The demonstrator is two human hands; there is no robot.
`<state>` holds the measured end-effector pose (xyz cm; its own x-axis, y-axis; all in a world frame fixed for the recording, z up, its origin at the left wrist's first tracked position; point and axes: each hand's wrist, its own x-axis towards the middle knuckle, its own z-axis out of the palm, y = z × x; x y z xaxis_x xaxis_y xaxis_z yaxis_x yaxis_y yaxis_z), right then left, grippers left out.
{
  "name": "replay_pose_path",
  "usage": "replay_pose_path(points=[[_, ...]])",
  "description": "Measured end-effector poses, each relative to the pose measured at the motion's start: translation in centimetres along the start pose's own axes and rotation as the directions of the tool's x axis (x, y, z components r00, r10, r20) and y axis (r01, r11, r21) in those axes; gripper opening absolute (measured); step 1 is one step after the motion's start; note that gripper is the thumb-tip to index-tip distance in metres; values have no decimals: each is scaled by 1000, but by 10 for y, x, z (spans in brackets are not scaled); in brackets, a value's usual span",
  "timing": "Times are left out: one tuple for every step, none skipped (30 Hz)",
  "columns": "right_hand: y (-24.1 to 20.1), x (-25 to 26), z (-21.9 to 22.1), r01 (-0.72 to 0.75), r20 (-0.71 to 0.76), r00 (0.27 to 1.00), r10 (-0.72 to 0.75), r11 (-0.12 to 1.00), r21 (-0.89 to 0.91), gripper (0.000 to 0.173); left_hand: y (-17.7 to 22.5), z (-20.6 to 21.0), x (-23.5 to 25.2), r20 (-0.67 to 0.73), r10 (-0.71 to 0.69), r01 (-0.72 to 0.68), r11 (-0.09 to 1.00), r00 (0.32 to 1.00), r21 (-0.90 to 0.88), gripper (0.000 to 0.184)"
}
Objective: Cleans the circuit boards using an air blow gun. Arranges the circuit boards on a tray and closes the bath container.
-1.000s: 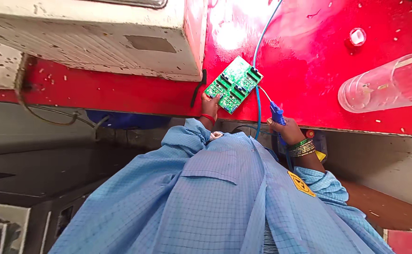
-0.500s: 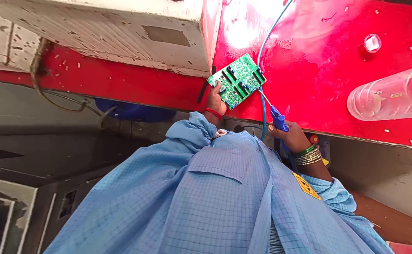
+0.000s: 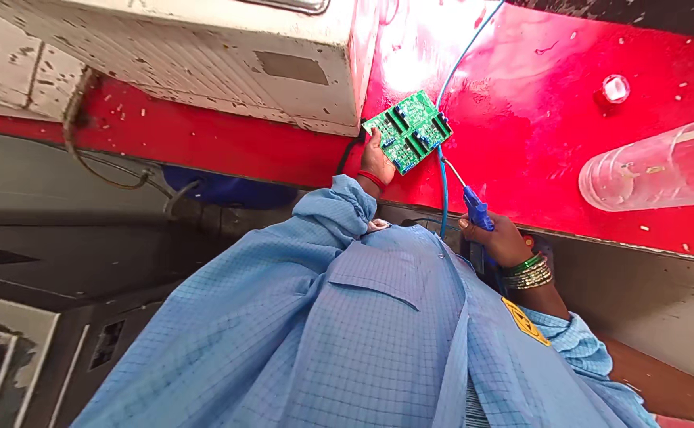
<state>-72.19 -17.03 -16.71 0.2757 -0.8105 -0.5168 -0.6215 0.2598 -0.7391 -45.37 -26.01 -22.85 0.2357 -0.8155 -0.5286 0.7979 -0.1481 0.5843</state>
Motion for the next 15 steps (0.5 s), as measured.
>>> replay_pose_path(points=[[3, 3, 1, -18, -20, 1000, 18, 1000, 0, 35, -1, -1, 1, 2, 0, 0, 1000, 1000, 13, 51], [6, 6, 1, -38, -42, 998, 38, 999, -2, 35, -1, -2, 2, -5, 3, -3, 999, 1000, 34, 47], [10, 9, 1, -55, -63, 996, 55, 998, 1, 34, -2, -2, 2, -24, 10, -8, 998, 1000, 59, 43], [14, 14, 1, -65, -85, 994, 66, 998, 9, 34, -4, -1, 3, -44, 18, -14, 996, 999, 90, 42], [17, 17, 1, -77, -95, 992, 78, 997, 22, 32, -6, -1, 4, -60, 26, -19, 992, 998, 122, 46], [19, 21, -1, -92, -91, 991, 95, 995, 40, 32, -8, -2, 4, -75, 37, -24, 987, 996, 157, 52], [19, 23, -2, -106, -78, 991, 110, 993, 61, 31, -10, -2, 4, -90, 48, -30, 982, 995, 189, 57], [16, 24, -3, -116, -64, 991, 121, 990, 77, 30, -13, -3, 4, -107, 63, -38, 975, 992, 219, 61], [13, 26, -4, -117, -55, 991, 122, 989, 89, 28, -14, -3, 3, -120, 74, -43, 968, 990, 249, 63], [10, 27, -5, -109, -51, 992, 114, 989, 100, 27, -13, -4, 2, -125, 80, -43, 959, 989, 279, 63], [7, 29, -6, -96, -53, 993, 102, 989, 112, 26, -11, -5, -1, -124, 83, -40, 949, 989, 314, 63], [5, 31, -7, -84, -50, 995, 92, 988, 128, 26, -7, -6, -4, -118, 80, -34, 935, 990, 354, 63], [4, 33, -9, -79, -47, 995, 86, 986, 148, 26, -4, -8, -8, -112, 81, -31, 921, 990, 389, 62], [5, 35, -11, -77, -41, 996, 85, 982, 170, 27, 0, -13, -11, -100, 86, -36, 909, 991, 416, 62], [5, 38, -13, -79, -31, 996, 86, 979, 190, 28, 3, -18, -12, -85, 95, -49, 901, 992, 431, 61]])
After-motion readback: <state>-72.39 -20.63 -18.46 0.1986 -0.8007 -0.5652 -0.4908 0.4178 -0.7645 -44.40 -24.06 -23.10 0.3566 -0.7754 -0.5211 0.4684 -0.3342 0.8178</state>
